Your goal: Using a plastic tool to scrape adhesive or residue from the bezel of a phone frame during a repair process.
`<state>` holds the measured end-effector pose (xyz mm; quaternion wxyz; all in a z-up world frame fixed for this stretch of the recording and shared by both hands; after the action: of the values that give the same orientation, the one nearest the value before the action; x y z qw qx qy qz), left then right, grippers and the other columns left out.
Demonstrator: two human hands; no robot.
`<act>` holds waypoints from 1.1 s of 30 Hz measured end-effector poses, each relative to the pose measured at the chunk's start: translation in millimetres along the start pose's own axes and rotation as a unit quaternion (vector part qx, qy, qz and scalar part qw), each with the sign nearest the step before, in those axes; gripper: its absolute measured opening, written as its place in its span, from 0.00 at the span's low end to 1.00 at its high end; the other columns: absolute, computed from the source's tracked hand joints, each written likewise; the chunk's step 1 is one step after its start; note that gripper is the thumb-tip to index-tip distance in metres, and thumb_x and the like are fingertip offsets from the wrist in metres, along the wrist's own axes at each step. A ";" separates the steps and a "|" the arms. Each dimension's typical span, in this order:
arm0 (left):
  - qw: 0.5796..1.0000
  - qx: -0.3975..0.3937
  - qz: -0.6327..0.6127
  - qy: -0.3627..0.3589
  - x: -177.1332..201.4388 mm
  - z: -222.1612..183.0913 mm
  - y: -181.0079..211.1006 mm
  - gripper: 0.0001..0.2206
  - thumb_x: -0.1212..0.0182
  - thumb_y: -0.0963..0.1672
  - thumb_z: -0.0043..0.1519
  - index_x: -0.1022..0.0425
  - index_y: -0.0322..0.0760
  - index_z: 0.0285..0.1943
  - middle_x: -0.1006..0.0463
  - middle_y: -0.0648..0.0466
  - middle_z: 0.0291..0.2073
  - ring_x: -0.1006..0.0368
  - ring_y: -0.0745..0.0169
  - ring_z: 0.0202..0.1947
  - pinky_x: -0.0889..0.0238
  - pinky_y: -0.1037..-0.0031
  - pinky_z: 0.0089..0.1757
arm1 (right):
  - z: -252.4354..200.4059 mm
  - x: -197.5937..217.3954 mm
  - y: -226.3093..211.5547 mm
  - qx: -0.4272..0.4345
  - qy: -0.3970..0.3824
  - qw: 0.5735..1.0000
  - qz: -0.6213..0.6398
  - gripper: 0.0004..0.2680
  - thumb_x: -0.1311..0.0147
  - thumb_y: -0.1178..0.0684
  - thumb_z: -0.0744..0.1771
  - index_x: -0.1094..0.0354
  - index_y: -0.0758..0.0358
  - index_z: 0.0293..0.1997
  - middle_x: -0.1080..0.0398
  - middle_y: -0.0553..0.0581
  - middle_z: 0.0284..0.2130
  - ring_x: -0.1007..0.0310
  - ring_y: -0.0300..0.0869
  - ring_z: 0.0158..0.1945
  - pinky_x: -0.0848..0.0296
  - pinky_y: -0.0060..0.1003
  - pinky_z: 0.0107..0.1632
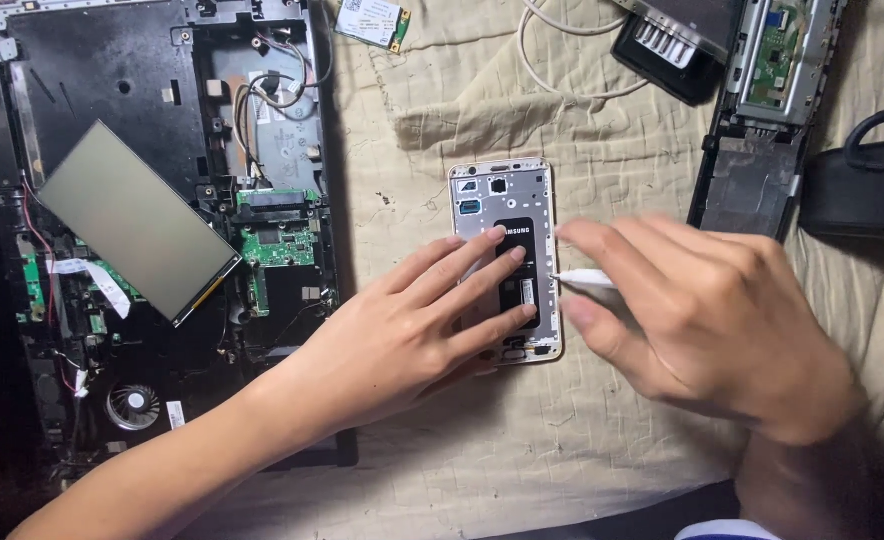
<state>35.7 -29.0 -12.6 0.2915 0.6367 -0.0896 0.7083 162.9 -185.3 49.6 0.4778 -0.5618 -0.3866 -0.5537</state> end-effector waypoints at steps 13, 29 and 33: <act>1.000 0.006 -0.016 0.002 -1.5 -0.3 -0.1 0.20 0.51 0.47 0.72 0.34 0.43 0.74 0.42 0.37 0.74 0.49 0.38 0.76 0.52 0.53 0.70 | -2.4 -7.4 -0.7 0.013 -0.044 0.998 0.043 0.03 0.52 0.59 0.68 0.37 0.62 0.44 0.33 0.55 0.35 0.28 0.43 0.35 0.29 0.40 0.28; 1.000 0.012 -0.007 0.015 -0.9 -1.1 1.8 0.19 0.49 0.46 0.71 0.31 0.43 0.72 0.40 0.38 0.73 0.48 0.39 0.75 0.50 0.54 0.69 | -6.7 -9.4 3.0 -0.128 -0.069 0.985 0.088 0.05 0.47 0.52 0.70 0.31 0.57 0.48 0.23 0.51 0.33 0.22 0.47 0.32 0.29 0.45 0.34; 0.999 0.011 -0.004 0.030 0.1 -0.8 1.1 0.18 0.50 0.45 0.72 0.30 0.43 0.71 0.38 0.39 0.72 0.45 0.39 0.74 0.48 0.55 0.69 | -8.0 -10.8 5.3 -0.080 -0.084 0.985 0.126 0.06 0.47 0.53 0.69 0.34 0.59 0.49 0.23 0.49 0.39 0.21 0.39 0.37 0.28 0.38 0.39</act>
<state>34.4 -29.4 -12.3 0.2893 0.6188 -0.0704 0.7270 165.0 -193.3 37.8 0.4633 -0.6869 -0.3056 -0.4692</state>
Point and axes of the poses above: each hand's wrist, its own z-axis towards the middle knuckle, its own x-axis out of the back of the hand, y = z × x, the point moved 4 cm from there along z, towards the middle knuckle
